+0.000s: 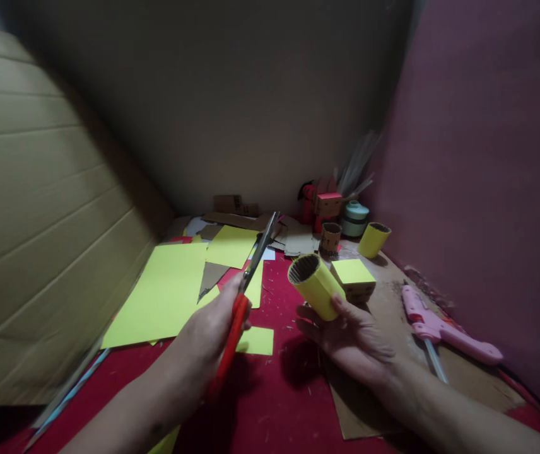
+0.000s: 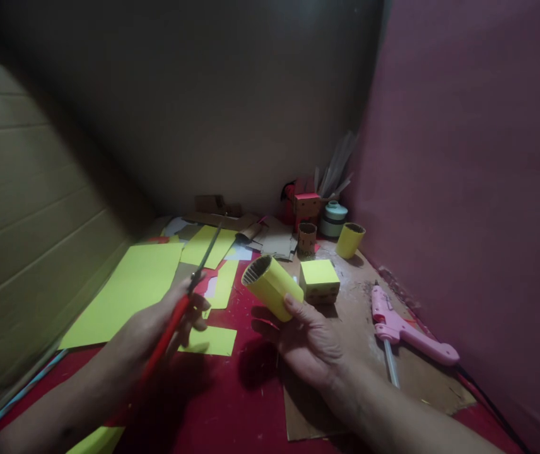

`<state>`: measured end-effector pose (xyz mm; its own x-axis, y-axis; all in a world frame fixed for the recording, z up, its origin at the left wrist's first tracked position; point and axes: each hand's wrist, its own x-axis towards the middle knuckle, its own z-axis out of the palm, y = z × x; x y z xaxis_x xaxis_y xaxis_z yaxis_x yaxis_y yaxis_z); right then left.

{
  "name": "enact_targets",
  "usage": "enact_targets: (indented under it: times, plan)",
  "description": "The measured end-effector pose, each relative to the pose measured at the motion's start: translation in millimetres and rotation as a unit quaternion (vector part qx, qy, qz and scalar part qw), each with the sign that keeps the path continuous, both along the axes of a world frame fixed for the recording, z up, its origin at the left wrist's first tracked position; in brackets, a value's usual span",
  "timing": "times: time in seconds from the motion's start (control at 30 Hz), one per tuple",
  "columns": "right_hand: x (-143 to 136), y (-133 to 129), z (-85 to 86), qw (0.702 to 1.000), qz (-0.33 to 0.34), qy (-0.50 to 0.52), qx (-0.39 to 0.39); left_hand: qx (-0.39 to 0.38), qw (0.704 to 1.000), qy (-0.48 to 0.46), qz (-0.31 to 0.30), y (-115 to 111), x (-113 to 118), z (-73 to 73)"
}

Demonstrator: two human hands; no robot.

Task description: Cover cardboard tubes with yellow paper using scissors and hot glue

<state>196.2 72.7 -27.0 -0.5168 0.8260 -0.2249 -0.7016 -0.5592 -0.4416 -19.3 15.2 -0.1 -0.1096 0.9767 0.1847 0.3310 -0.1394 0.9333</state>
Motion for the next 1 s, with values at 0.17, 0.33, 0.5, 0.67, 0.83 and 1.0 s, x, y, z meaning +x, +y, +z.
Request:
enact_targets:
  times: [0.17, 0.33, 0.5, 0.67, 0.83, 1.0]
  plan:
    - [1.5, -2.3, -0.4, 0.999, 0.043, 0.004, -0.011, -0.061, 0.997, -0.035, -0.014, 3.6, 11.8, 8.9]
    - [1.1, -3.6, -3.8, 0.997, 0.076, -0.011, -0.018, -0.117, 0.975, -0.181, -0.047, -2.2, 20.1, 11.9]
    - [1.4, -7.4, -2.2, 0.995, 0.097, -0.034, -0.003, -0.102, 0.968, -0.212, -0.090, -5.1, 21.4, 8.3]
    - [1.2, -9.0, -2.9, 0.990, 0.126, -0.053, 0.035, -0.090, 0.970, -0.222, -0.040, -6.0, 25.5, 12.1]
    - [0.0, -10.9, -9.3, 0.973, 0.166, -0.086, 0.132, -0.057, 0.985, -0.158, -0.031, -3.1, 25.8, 10.1]
    - [2.8, -16.1, -4.1, 0.965, 0.154, -0.077, 0.196, -0.050, 0.974, -0.217, -0.027, -1.7, 28.5, 4.5]
